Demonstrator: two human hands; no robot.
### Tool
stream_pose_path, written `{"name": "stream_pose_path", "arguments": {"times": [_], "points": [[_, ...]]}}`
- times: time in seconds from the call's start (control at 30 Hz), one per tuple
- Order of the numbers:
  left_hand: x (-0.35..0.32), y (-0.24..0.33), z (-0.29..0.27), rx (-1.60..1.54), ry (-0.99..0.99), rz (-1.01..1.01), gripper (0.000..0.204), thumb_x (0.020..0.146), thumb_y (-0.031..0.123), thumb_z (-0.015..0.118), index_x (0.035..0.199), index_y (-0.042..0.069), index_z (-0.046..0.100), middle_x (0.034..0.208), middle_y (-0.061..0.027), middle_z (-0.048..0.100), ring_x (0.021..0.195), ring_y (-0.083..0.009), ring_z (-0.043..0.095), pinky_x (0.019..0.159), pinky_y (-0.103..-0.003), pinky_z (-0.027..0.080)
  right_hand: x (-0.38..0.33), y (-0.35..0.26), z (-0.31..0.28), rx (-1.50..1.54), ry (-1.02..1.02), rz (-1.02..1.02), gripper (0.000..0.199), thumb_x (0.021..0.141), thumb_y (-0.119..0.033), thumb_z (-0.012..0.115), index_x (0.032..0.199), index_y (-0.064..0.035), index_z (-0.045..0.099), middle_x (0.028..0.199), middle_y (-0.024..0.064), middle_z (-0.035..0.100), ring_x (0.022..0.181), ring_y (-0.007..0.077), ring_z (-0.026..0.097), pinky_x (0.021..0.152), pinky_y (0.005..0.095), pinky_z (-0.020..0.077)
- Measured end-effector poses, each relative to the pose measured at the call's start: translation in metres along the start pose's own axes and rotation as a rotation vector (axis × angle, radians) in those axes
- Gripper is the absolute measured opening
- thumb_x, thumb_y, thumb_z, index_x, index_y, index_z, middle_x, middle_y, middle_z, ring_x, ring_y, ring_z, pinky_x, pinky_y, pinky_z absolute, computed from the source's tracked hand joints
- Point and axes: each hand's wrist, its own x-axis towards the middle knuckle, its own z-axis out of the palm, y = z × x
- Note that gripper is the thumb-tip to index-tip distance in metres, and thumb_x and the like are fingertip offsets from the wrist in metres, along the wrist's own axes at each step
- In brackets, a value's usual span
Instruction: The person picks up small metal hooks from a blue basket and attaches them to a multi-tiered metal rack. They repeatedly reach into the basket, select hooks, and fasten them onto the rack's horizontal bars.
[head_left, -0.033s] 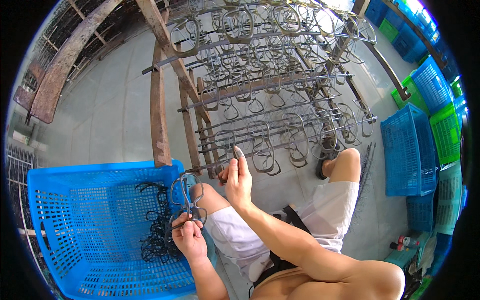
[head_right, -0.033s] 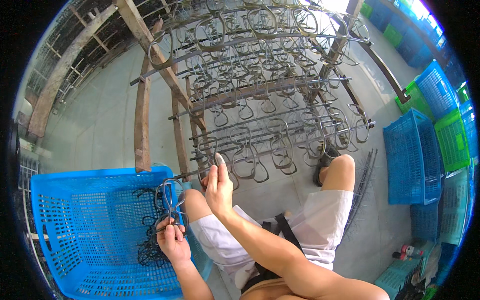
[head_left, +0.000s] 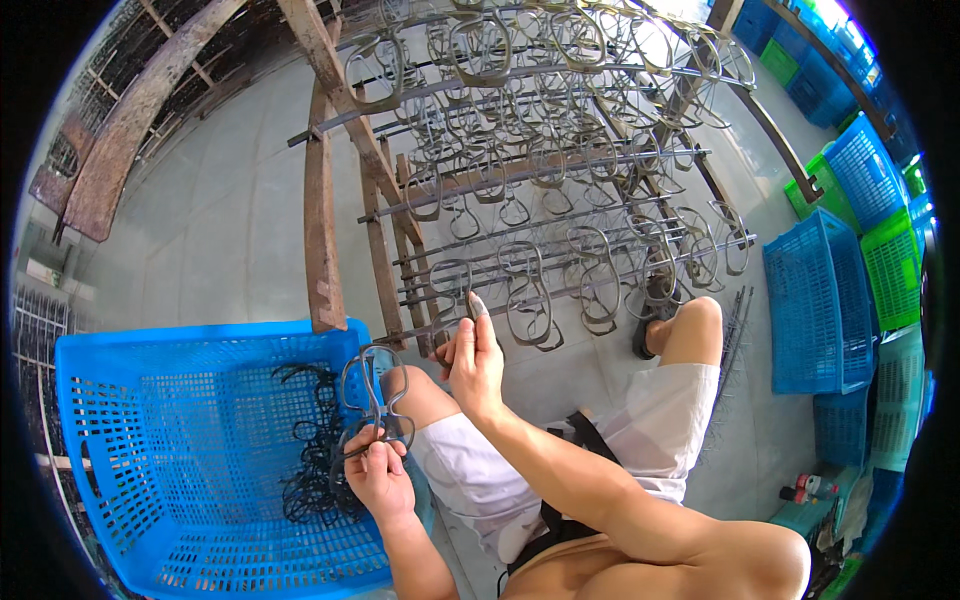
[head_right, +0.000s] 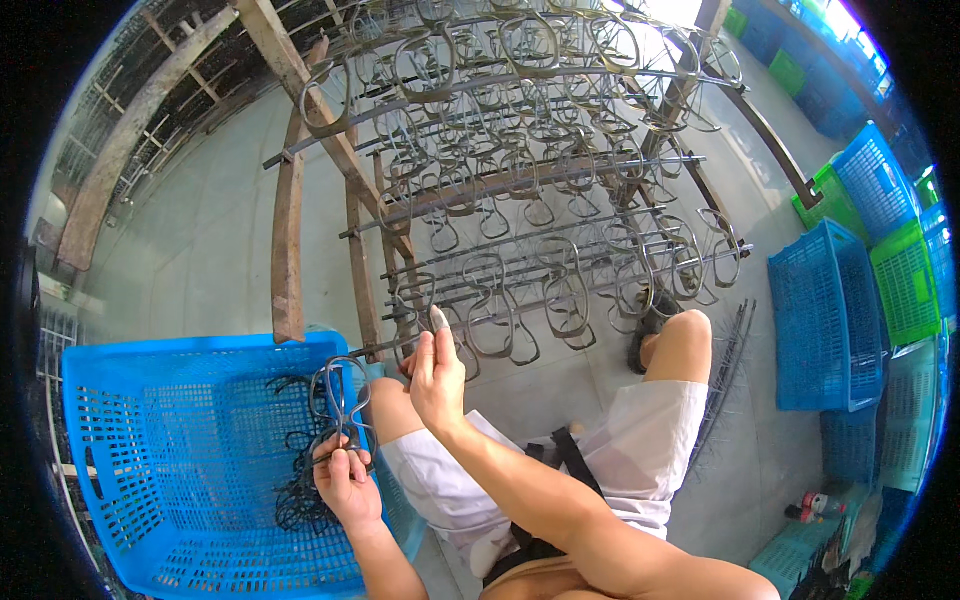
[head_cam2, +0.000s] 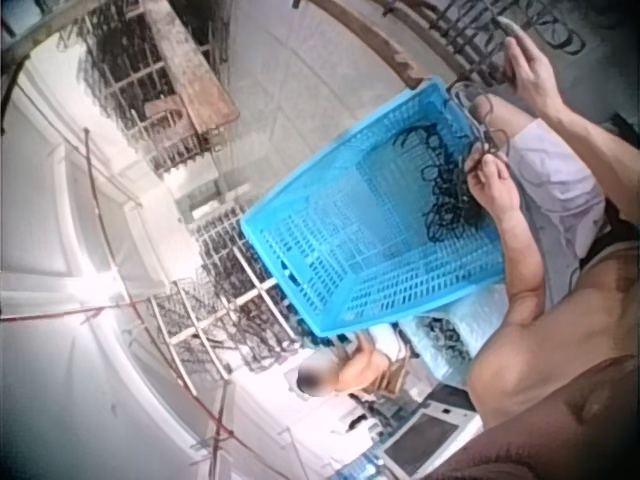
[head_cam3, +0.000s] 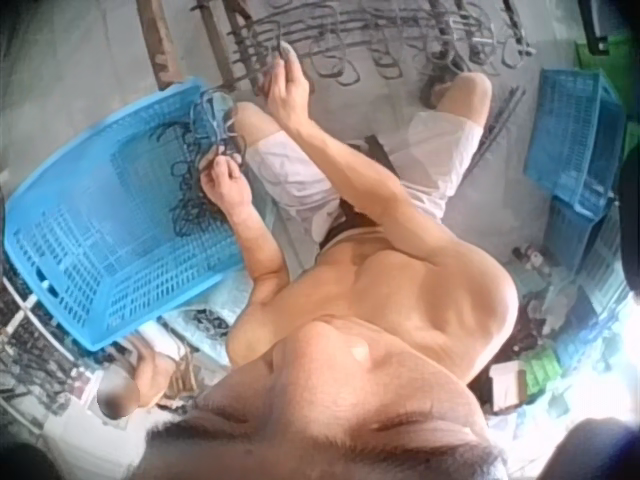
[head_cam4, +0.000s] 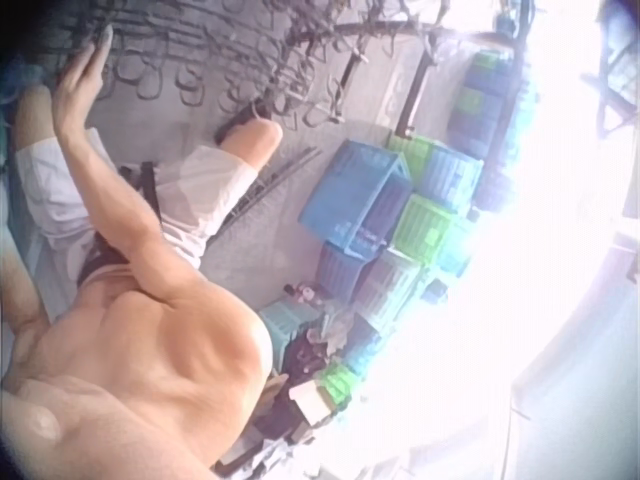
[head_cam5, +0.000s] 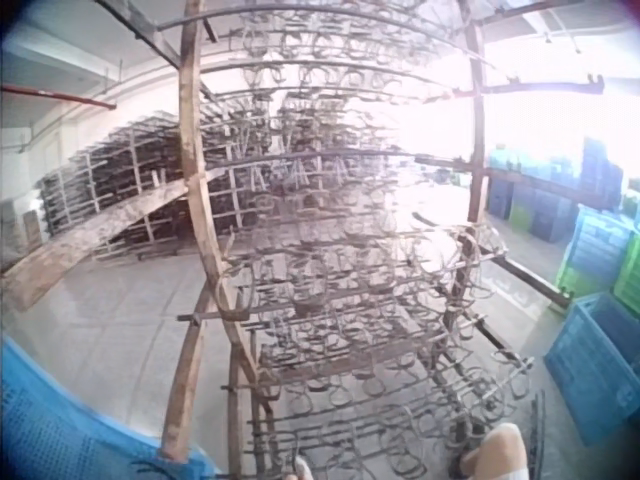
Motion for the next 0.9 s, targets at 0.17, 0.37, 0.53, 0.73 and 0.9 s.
{"name": "stream_pose_path", "arguments": {"times": [0.17,0.37,0.53,0.73,0.9], "points": [[0.003,0.003,-0.002,-0.034,0.069,-0.003,0.017,0.085,0.008,0.06,0.098,-0.002,0.058,0.087,-0.0062,0.063,0.049,-0.006,0.043,0.06,-0.026,0.046,0.002,0.013,0.004,-0.246,-0.031,-0.217,0.041,0.097,-0.015,0.041,0.136,-0.0066,0.034,0.054,0.0049,0.052,0.046,0.0111,0.052,0.044,0.0276,0.0444],[0.004,0.003,-0.011,-0.024,0.072,-0.001,0.017,0.085,0.008,0.059,0.098,-0.003,0.058,0.088,-0.006,0.063,0.049,-0.0057,0.043,0.06,-0.026,0.046,0.002,0.01,0.002,-0.298,-0.036,-0.189,0.041,0.097,-0.016,0.042,0.136,-0.0062,0.034,0.054,0.0051,0.052,0.045,0.0132,0.053,0.044,0.0287,0.045],[0.004,0.0,-0.009,-0.036,0.053,-0.014,0.015,0.084,0.005,0.057,0.098,-0.003,0.058,0.084,-0.0046,0.062,0.048,-0.0056,0.042,0.06,-0.026,0.046,0.0,0.006,0.001,-0.238,-0.061,-0.1,0.041,0.097,-0.016,0.042,0.137,-0.0075,0.034,0.054,0.0037,0.051,0.045,0.0119,0.052,0.044,0.0274,0.0442],[0.002,0.003,-0.002,-0.03,0.052,-0.021,0.015,0.084,0.003,0.056,0.097,-0.003,0.058,0.081,-0.004,0.061,0.048,-0.0056,0.041,0.06,-0.026,0.046,0.005,0.011,-0.001,-0.163,-0.035,-0.14,0.041,0.098,-0.019,0.039,0.138,-0.0099,0.032,0.057,0.0004,0.046,0.047,0.007,0.048,0.039,0.0223,0.0375],[0.0,0.001,0.001,0.024,0.034,-0.021,0.014,0.086,0.011,0.058,0.094,0.0,0.059,0.087,-0.0036,0.062,0.049,-0.0047,0.041,0.059,-0.025,0.044,0.003,0.008,0.002,-0.222,-0.055,-0.129,0.041,0.098,-0.019,0.04,0.137,-0.0098,0.033,0.055,0.0019,0.049,0.044,0.0087,0.049,0.039,0.0244,0.0399]]}}
